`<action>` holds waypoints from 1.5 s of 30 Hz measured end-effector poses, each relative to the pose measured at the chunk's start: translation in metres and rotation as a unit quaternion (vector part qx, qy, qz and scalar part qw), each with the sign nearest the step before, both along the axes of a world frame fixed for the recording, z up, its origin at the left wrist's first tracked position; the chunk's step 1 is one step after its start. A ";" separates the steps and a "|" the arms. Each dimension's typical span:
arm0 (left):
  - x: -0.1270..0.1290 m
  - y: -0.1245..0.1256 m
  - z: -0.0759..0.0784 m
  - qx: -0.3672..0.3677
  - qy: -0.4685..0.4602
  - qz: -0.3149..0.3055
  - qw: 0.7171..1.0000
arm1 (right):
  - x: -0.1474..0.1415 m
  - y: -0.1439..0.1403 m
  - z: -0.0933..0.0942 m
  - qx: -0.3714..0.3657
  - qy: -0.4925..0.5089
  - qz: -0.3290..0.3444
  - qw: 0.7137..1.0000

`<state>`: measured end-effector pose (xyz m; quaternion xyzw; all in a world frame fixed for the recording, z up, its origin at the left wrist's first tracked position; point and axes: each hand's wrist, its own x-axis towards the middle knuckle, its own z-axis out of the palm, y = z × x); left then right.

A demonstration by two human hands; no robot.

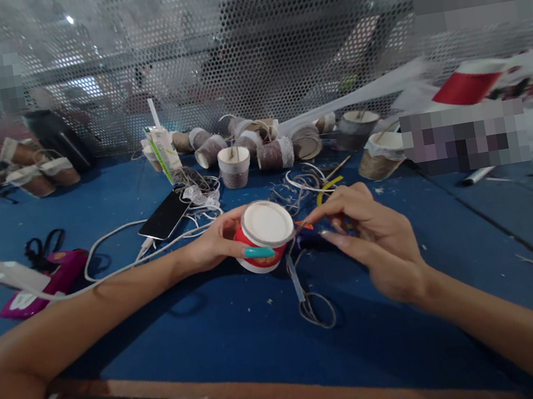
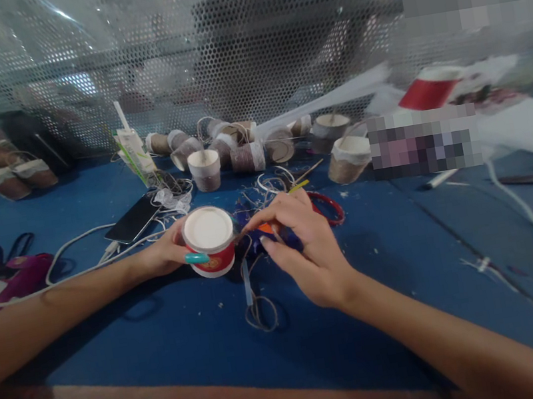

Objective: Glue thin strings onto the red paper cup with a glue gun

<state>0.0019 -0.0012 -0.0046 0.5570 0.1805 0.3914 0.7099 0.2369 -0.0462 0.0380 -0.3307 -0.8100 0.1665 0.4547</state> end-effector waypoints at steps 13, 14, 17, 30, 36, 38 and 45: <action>-0.001 0.009 -0.006 -0.089 -0.076 0.085 0.990 | 0.002 0.033 0.011 -0.195 0.270 -0.099 0.938; -0.004 0.010 -0.004 -0.113 -0.076 0.046 0.990 | 0.004 0.036 0.012 -0.222 0.265 -0.105 0.933; -0.012 0.012 0.003 -0.163 -0.083 -0.061 0.981 | 0.007 0.041 0.015 -0.271 0.252 -0.097 0.924; -0.010 0.016 0.006 -0.184 -0.083 -0.103 0.974 | 0.031 0.047 0.018 -0.044 -0.257 -0.009 0.965; -0.009 0.012 0.001 -0.141 -0.070 -0.072 0.985 | 0.027 0.044 0.009 0.020 -0.390 0.052 0.919; -0.008 0.010 0.000 -0.126 -0.062 -0.060 0.988 | 0.024 0.042 0.003 0.034 -0.410 0.047 0.910; -0.004 0.010 -0.004 -0.084 -0.058 -0.010 0.995 | 0.013 0.033 -0.002 0.071 -0.455 -0.026 0.887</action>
